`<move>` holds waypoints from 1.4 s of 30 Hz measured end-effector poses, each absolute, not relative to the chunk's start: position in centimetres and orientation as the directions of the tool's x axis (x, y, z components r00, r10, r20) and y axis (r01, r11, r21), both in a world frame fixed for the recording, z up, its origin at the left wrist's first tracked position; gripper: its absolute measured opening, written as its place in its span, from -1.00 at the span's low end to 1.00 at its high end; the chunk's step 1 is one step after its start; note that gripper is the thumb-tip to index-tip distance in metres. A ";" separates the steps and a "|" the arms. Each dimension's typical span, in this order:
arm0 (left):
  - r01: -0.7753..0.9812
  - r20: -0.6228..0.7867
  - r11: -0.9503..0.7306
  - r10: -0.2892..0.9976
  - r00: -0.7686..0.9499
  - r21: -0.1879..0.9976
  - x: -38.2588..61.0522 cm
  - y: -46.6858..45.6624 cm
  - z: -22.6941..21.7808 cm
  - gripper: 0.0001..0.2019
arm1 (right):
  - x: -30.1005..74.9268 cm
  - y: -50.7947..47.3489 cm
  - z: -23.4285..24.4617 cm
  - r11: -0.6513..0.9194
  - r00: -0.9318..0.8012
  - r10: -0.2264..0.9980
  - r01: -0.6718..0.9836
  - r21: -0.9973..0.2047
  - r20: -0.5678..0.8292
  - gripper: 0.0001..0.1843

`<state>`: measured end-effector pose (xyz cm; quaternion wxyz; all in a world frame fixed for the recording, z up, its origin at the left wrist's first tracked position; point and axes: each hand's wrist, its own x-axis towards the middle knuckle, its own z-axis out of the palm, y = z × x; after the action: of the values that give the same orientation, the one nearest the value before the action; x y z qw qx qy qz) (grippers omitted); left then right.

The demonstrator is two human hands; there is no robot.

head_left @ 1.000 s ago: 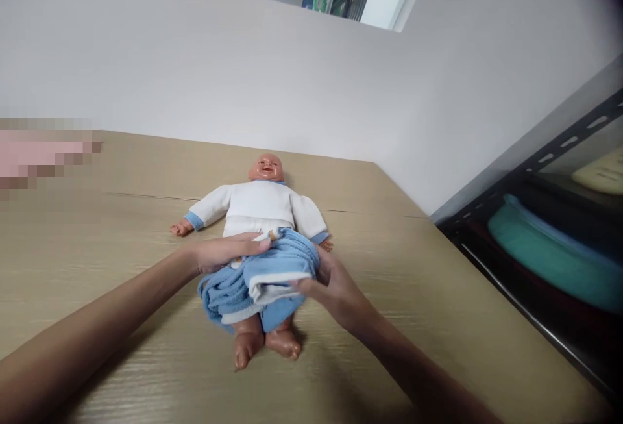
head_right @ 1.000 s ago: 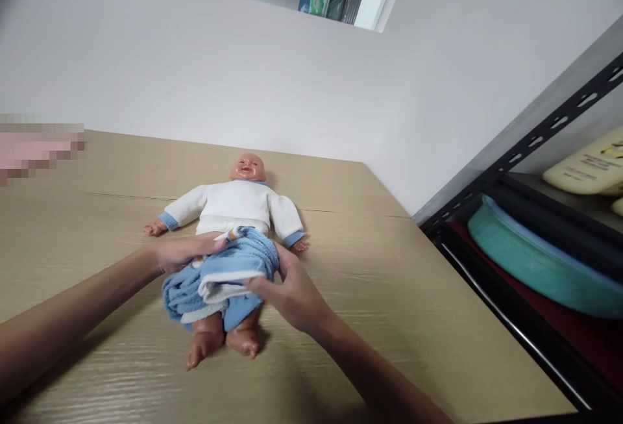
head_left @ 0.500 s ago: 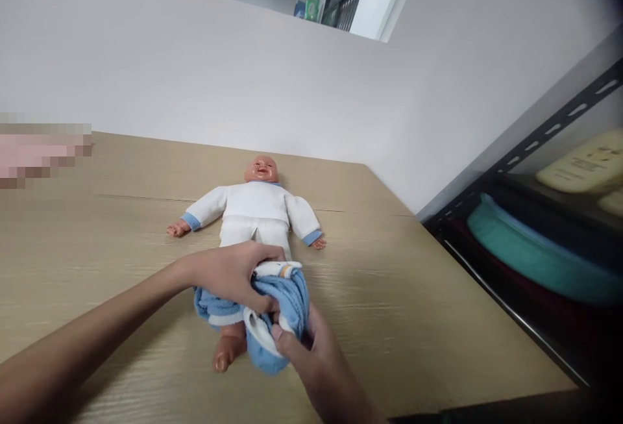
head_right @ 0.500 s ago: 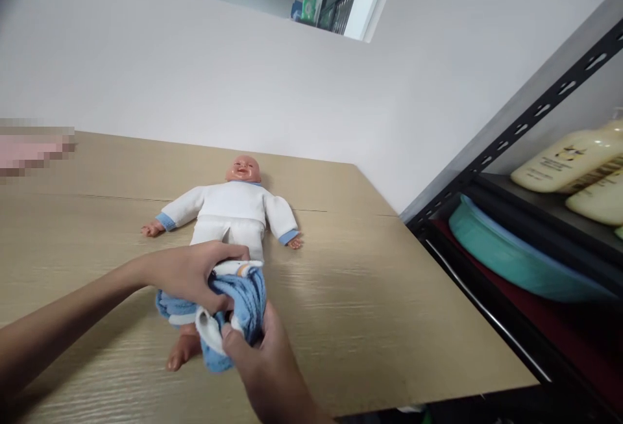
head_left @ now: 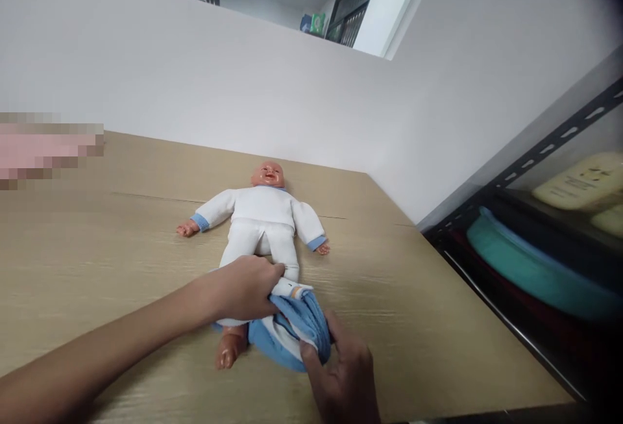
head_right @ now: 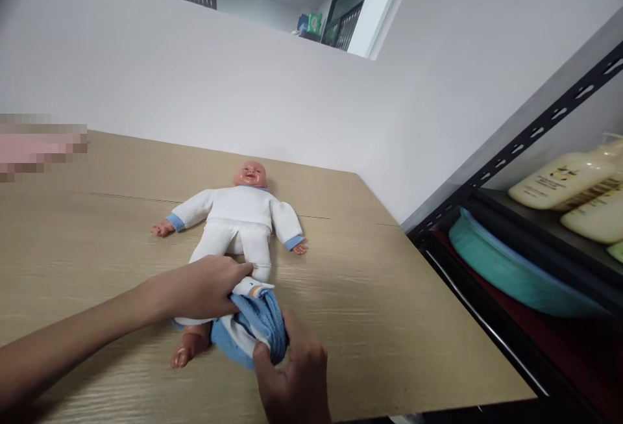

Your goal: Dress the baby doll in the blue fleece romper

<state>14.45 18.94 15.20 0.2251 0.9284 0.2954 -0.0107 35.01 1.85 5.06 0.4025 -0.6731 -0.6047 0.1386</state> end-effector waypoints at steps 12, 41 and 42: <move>0.563 -0.187 -0.757 0.533 0.825 0.331 14.8 17.9 14.4 -0.36 | 34.9 1.4 4.9 0.086 0.165 0.835 0.903 -0.421 0.525 -0.66; 0.408 -0.181 -0.347 0.533 0.827 0.844 14.2 19.4 15.6 -0.43 | 33.6 3.7 3.2 0.095 0.399 0.916 -0.100 -0.990 0.048 -0.16; 0.405 -0.160 -0.372 0.539 0.827 0.835 14.2 19.4 15.7 -0.45 | 34.1 4.1 3.4 0.108 0.388 0.919 -0.069 -0.992 0.073 -0.21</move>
<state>14.19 19.42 15.74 0.4818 0.8254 0.2859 0.0697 34.12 4.09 3.41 0.6328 -0.5420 -0.3920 0.3901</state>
